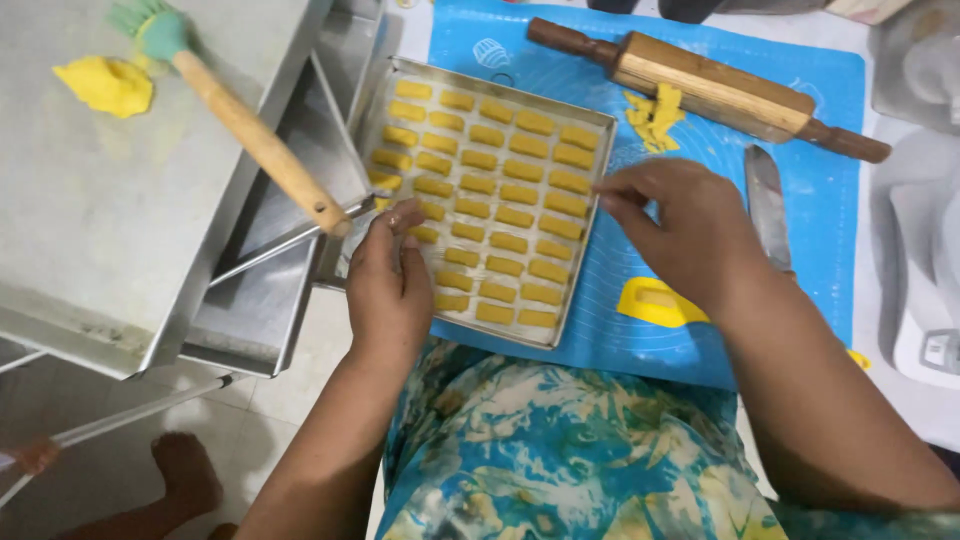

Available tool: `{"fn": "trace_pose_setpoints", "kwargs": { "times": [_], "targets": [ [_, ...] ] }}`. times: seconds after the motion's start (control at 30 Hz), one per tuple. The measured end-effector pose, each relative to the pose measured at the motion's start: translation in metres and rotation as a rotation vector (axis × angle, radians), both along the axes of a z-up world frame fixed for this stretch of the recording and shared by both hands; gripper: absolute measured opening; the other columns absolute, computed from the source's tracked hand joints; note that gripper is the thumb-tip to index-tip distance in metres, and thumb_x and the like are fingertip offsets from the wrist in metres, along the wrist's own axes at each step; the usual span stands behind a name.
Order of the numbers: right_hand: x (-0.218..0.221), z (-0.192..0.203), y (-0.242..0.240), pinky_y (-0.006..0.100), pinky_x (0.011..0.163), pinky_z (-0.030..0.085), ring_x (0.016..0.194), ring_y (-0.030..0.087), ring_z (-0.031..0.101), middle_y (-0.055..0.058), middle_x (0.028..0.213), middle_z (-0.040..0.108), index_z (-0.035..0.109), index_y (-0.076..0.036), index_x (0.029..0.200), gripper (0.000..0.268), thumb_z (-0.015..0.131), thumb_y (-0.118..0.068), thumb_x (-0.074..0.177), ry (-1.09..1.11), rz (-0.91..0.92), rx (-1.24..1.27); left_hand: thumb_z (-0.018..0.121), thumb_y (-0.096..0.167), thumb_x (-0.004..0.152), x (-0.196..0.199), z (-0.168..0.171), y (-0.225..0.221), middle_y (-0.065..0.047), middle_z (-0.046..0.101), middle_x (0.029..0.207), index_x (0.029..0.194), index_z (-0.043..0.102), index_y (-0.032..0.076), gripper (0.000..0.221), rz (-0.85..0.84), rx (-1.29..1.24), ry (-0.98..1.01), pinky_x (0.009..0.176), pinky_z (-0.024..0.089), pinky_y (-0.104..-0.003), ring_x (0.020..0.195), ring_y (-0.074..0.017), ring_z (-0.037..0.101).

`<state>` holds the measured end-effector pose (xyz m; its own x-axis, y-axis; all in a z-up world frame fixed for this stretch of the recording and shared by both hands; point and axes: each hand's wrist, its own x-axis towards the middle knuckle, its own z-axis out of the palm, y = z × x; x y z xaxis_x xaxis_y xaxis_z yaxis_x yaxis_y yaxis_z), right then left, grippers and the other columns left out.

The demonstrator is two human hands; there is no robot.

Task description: Arranging pieces of cookie dough into a baking tray

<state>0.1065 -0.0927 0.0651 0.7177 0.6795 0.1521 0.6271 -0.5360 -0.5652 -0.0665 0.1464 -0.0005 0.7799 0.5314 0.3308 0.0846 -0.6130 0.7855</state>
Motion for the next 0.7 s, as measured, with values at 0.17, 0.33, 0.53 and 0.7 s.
{"fn": "trace_pose_setpoints", "kwargs": {
  "times": [0.17, 0.33, 0.53, 0.7],
  "targets": [
    [-0.016, -0.037, -0.082, 0.041, 0.089, 0.055, 0.105, 0.027, 0.073, 0.005, 0.112, 0.08, 0.08, -0.016, 0.112, 0.022, 0.067, -0.025, 0.098, 0.085, -0.05, -0.273, 0.046, 0.005, 0.102, 0.013, 0.012, -0.023, -0.013, 0.069, 0.129, 0.123, 0.062, 0.006, 0.027, -0.109, -0.011, 0.03, 0.108, 0.048, -0.043, 0.126, -0.0331, 0.064],
    [-0.043, -0.069, -0.115, 0.048, 0.093, 0.055, 0.111, 0.035, 0.067, 0.014, 0.114, 0.075, 0.076, -0.008, 0.123, 0.032, 0.071, -0.023, 0.095, -0.061, 0.033, -0.189, 0.044, 0.014, 0.105, 0.03, 0.017, -0.05, -0.017, 0.071, 0.123, 0.126, 0.064, 0.002, 0.031, -0.225, -0.05, 0.045, 0.1, 0.052, -0.046, 0.118, -0.0355, 0.066],
    [-0.057, -0.08, -0.115, 0.049, 0.093, 0.054, 0.109, 0.038, 0.063, 0.014, 0.114, 0.069, 0.071, -0.005, 0.124, 0.029, 0.068, -0.017, 0.097, -0.18, 0.061, -0.172, 0.044, 0.015, 0.107, 0.032, 0.009, -0.079, -0.016, 0.07, 0.126, 0.137, 0.06, 0.005, 0.036, -0.445, 0.025, 0.009, 0.099, 0.051, -0.049, 0.117, -0.0364, 0.065],
    [-0.049, -0.07, -0.108, 0.038, 0.079, 0.051, 0.091, 0.025, 0.067, 0.009, 0.098, 0.073, 0.079, -0.008, 0.113, 0.023, 0.074, -0.023, 0.095, 0.103, -0.14, -0.083, 0.044, 0.002, 0.098, 0.024, -0.003, -0.065, -0.013, 0.068, 0.127, 0.134, 0.062, 0.008, 0.041, -0.376, 0.068, -0.033, 0.11, 0.044, -0.05, 0.129, -0.039, 0.059]
  ]
}}
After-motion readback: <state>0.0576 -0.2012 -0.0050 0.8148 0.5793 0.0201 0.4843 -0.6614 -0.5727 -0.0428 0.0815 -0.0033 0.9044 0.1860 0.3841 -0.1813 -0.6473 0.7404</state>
